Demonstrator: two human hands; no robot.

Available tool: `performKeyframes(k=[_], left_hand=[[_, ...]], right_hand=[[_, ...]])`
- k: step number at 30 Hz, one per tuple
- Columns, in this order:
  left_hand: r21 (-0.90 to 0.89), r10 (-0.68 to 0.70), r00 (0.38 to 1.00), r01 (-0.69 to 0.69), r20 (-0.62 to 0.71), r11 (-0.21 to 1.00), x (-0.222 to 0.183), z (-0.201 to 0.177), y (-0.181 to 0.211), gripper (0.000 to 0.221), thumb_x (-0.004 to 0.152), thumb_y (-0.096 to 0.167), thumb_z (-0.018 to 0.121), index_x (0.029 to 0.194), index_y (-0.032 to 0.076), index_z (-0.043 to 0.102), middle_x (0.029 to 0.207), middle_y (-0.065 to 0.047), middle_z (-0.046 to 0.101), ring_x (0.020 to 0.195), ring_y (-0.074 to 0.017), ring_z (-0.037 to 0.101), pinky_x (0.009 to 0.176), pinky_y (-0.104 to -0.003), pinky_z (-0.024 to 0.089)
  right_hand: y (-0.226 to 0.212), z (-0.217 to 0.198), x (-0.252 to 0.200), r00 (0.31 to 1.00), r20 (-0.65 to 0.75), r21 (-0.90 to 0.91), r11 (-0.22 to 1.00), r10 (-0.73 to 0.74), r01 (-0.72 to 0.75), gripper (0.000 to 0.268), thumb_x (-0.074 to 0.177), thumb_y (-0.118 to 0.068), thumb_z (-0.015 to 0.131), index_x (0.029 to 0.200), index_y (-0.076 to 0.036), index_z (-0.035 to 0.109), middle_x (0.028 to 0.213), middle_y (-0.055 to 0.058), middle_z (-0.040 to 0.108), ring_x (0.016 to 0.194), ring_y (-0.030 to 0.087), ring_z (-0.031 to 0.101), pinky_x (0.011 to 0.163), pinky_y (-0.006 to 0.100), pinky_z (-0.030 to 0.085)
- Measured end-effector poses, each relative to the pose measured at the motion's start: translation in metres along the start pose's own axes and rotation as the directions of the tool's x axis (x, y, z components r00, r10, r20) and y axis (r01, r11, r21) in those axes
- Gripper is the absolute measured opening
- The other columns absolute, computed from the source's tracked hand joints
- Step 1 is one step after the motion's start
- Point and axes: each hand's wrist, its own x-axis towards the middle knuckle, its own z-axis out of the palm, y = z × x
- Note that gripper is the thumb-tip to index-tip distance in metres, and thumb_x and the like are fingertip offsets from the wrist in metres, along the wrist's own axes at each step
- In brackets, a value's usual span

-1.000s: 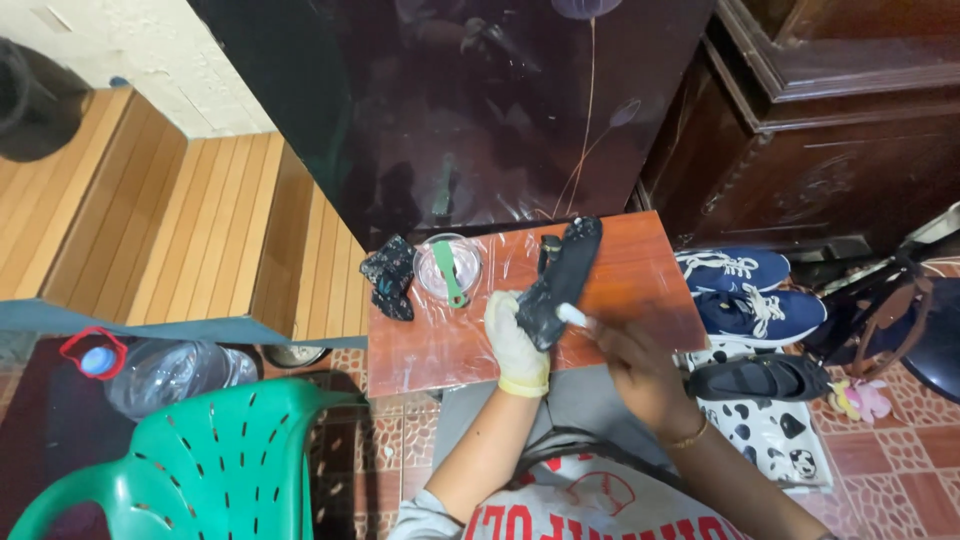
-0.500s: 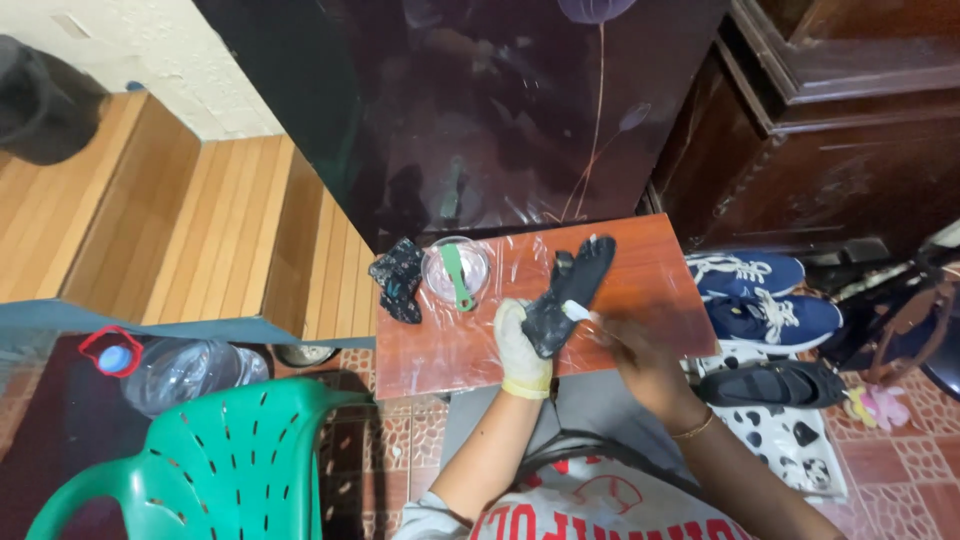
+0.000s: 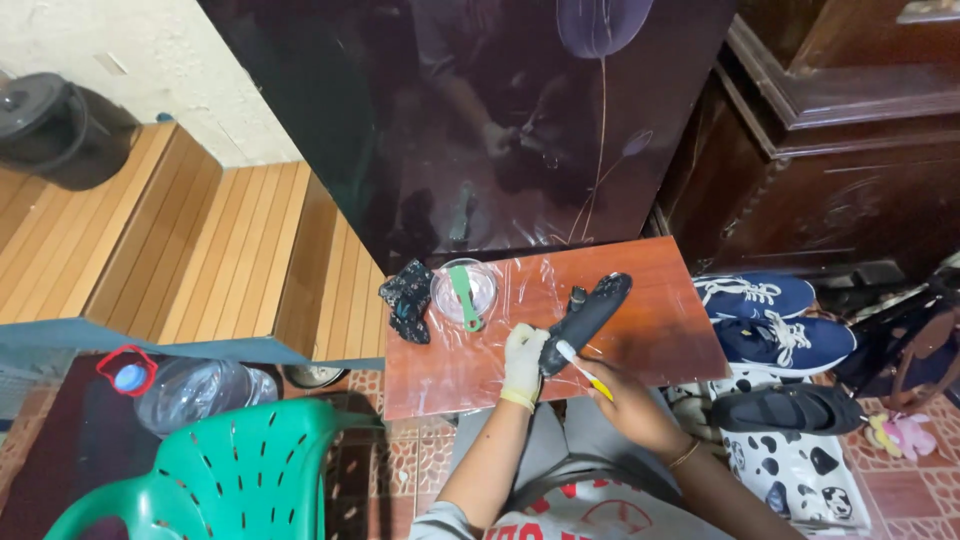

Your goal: Applying a cleaning or adhesive solution to a black shoe using a small brush while wearing gloves.

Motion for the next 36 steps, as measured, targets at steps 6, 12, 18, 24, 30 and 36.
performKeyframes(k=[6,12,18,24,30,36], left_hand=[[0.079,0.009,0.996,-0.016,0.084,0.997,0.0,-0.012,-0.006,0.008,0.086,0.003,0.068,0.083,0.002,0.061,0.076,-0.004,0.059,0.069,-0.0115,0.051,0.062,-0.023,0.045],[0.158,0.056,0.998,-0.06,0.034,0.986,-0.005,-0.007,-0.003,0.01,0.086,0.006,0.072,0.088,0.001,0.064,0.084,-0.003,0.058,0.077,-0.0128,0.053,0.072,-0.024,0.048],[0.178,0.046,0.999,-0.047,0.009,0.983,-0.003,-0.006,-0.008,0.013,0.085,0.008,0.074,0.087,0.001,0.063,0.09,-0.004,0.056,0.081,-0.015,0.053,0.077,-0.025,0.049],[0.217,0.09,0.996,-0.093,0.026,0.972,-0.004,-0.007,-0.007,0.019,0.083,0.008,0.074,0.076,0.003,0.057,0.086,-0.003,0.053,0.079,-0.0152,0.051,0.074,-0.025,0.048],[0.23,0.065,0.997,-0.073,0.04,0.97,-0.001,-0.008,-0.007,0.018,0.082,0.008,0.076,0.078,0.003,0.059,0.093,-0.006,0.059,0.084,-0.0167,0.058,0.079,-0.026,0.052],[0.244,0.078,0.996,-0.083,0.034,0.966,0.003,-0.008,-0.013,0.018,0.083,0.008,0.076,0.079,0.005,0.058,0.091,-0.003,0.054,0.083,-0.0146,0.054,0.077,-0.025,0.049]], right_hand=[[0.017,0.017,0.007,0.994,-0.021,0.218,0.971,0.108,-0.101,0.049,0.085,0.002,0.058,0.133,-0.011,0.061,0.119,0.0,0.072,0.092,0.016,0.071,0.08,0.029,0.055],[0.033,0.023,0.007,0.999,-0.02,0.276,0.961,0.035,-0.028,0.056,0.078,0.007,0.056,0.13,-0.01,0.067,0.115,0.002,0.074,0.09,0.017,0.069,0.079,0.029,0.053],[0.034,0.016,0.008,0.941,0.16,0.424,0.84,0.298,-0.338,0.051,0.091,0.002,0.051,0.136,-0.014,0.07,0.066,0.003,0.06,0.047,0.012,0.042,0.044,0.027,0.036],[0.034,0.022,0.005,0.932,0.116,0.35,0.864,0.343,-0.361,0.057,0.089,0.003,0.05,0.137,-0.019,0.07,0.066,0.004,0.064,0.044,0.013,0.051,0.044,0.028,0.046],[0.04,0.013,0.012,0.952,0.098,0.321,0.896,0.291,-0.307,0.055,0.086,0.003,0.054,0.132,-0.02,0.074,0.059,0.003,0.064,0.041,0.013,0.048,0.041,0.028,0.043],[0.013,-0.016,0.025,0.837,0.291,0.097,0.856,0.463,-0.507,0.051,0.096,-0.015,0.053,0.14,-0.035,0.069,0.059,0.001,0.059,0.047,0.014,0.049,0.049,0.028,0.045]])
